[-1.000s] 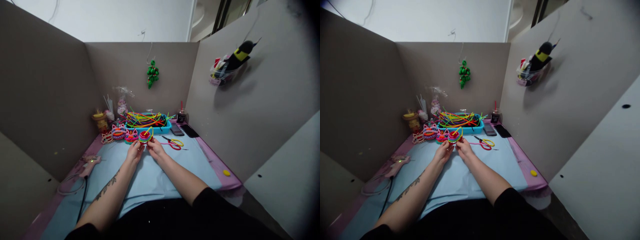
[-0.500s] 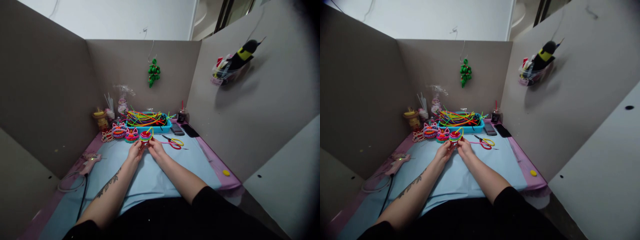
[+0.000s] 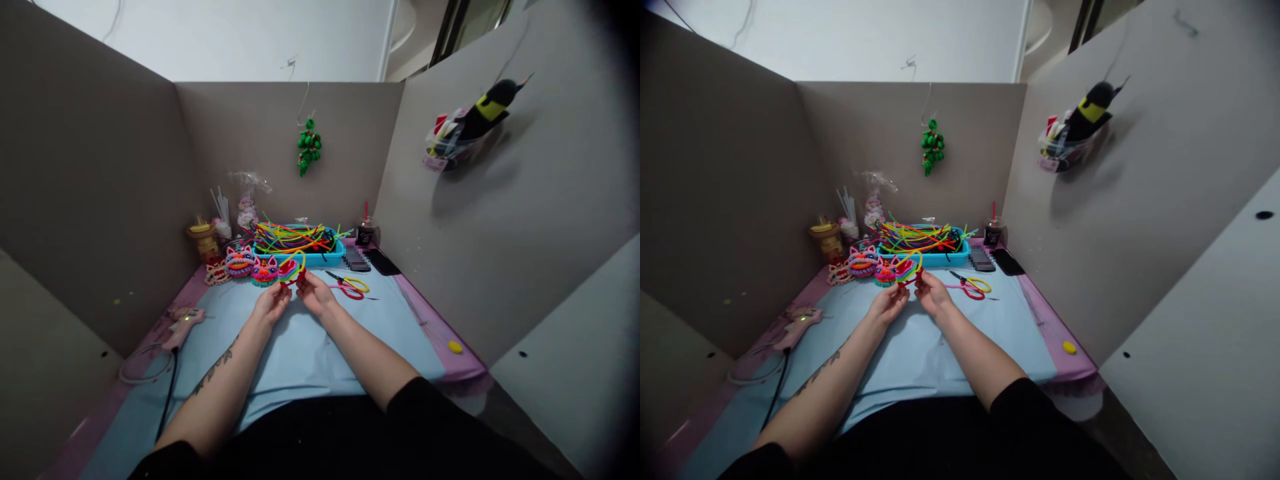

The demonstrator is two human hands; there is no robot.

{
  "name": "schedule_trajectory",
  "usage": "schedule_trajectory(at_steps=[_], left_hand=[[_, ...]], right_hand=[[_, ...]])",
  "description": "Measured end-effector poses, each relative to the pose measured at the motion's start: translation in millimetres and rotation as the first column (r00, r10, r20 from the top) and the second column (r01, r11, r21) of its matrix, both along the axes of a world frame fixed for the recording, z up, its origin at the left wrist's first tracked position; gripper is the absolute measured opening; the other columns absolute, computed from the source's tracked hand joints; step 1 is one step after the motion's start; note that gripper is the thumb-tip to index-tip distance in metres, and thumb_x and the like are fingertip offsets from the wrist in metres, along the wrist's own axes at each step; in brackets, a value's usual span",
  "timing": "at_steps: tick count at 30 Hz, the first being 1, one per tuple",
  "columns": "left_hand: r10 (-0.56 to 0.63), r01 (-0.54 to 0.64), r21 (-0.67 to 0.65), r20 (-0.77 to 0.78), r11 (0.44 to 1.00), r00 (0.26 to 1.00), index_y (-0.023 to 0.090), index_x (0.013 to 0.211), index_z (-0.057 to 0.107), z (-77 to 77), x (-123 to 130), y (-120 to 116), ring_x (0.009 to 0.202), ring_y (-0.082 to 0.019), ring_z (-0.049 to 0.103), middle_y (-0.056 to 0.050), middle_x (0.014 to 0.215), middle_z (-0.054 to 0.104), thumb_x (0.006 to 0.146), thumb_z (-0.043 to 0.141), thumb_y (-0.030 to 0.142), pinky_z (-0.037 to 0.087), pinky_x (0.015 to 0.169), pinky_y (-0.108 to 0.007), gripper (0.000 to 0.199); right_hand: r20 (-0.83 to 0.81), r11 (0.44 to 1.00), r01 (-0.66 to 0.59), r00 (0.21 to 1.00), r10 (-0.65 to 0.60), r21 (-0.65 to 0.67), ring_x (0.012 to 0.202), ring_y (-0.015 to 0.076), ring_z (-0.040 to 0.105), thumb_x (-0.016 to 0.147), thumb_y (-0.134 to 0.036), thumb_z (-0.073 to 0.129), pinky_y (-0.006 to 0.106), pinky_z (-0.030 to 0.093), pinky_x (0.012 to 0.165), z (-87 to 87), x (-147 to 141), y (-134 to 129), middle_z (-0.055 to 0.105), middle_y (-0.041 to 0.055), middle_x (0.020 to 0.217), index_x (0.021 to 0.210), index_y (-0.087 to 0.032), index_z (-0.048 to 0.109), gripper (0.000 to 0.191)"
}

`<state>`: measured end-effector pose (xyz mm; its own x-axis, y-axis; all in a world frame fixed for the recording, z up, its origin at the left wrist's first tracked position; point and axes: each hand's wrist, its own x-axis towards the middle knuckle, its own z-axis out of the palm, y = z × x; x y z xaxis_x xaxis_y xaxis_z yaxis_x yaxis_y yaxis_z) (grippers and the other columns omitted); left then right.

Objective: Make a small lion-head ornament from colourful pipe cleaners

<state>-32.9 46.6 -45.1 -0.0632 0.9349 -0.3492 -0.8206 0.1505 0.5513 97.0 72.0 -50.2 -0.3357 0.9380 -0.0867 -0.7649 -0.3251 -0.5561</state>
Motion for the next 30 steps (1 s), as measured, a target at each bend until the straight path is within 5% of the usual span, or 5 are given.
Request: schedule_trajectory(at_steps=[12,16,23,27,30], left_hand=[[-0.023,0.021,0.054,0.034,0.998,0.999,0.011,0.082,0.06,4.5,5.7,-7.3,0.064,-0.014,0.065,-0.008,0.069,0.066,0.089,0.051,0.025,0.056,0.061,-0.026,0.019],[0.004,-0.003,0.077,-0.017,0.997,1.0,0.012,0.083,0.059,-1.1,10.2,-8.2,0.06,-0.011,0.063,-0.004,0.069,0.066,0.083,0.056,0.011,0.052,0.055,-0.02,0.003],[0.104,-0.1,0.098,-0.035,0.99,0.994,0.014,0.081,0.056,-4.4,7.6,-3.2,0.054,-0.007,0.06,0.0,0.064,0.063,0.078,0.059,0.005,0.049,0.052,-0.017,0.01],[0.148,-0.131,0.143,-0.113,0.981,0.982,0.016,0.087,0.053,-1.8,7.1,-4.8,0.054,-0.007,0.06,0.002,0.065,0.061,0.073,0.065,0.006,0.049,0.056,-0.019,0.02],[0.183,-0.145,0.187,-0.201,0.971,0.963,0.019,0.096,0.05,-0.1,6.3,-6.0,0.057,-0.008,0.061,0.003,0.068,0.062,0.067,0.071,0.01,0.049,0.059,-0.02,0.037]], right_hand=[[0.072,0.993,0.102,0.992,-0.106,0.057,0.054,0.0091,0.048,0.062,-0.019,0.073,0.022,0.033,0.053,-3.4,-9.9,-3.0,0.057,-0.0059,0.056,0.07,-0.019,0.055,0.019],[0.104,0.988,0.131,0.985,-0.139,0.084,0.056,0.0094,0.048,0.057,-0.025,0.076,0.022,0.032,0.054,-8.9,-16.5,-3.8,0.058,-0.0052,0.06,0.069,-0.019,0.054,0.026],[0.133,0.993,0.088,0.986,-0.097,0.074,0.059,0.0103,0.048,0.055,-0.028,0.076,0.023,0.033,0.055,-7.7,-20.4,-14.3,0.06,-0.003,0.068,0.076,-0.019,0.056,0.03],[0.214,0.972,0.233,0.951,-0.223,-0.02,0.057,0.0104,0.047,0.051,-0.024,0.074,0.023,0.032,0.053,-6.8,-14.9,-10.3,0.054,-0.0058,0.062,0.075,-0.021,0.054,0.032],[0.254,0.959,0.278,0.925,-0.283,0.059,0.053,0.0083,0.042,0.052,-0.027,0.072,0.022,0.028,0.05,-4.6,-7.5,-5.8,0.049,-0.0064,0.057,0.073,-0.02,0.056,0.028]])
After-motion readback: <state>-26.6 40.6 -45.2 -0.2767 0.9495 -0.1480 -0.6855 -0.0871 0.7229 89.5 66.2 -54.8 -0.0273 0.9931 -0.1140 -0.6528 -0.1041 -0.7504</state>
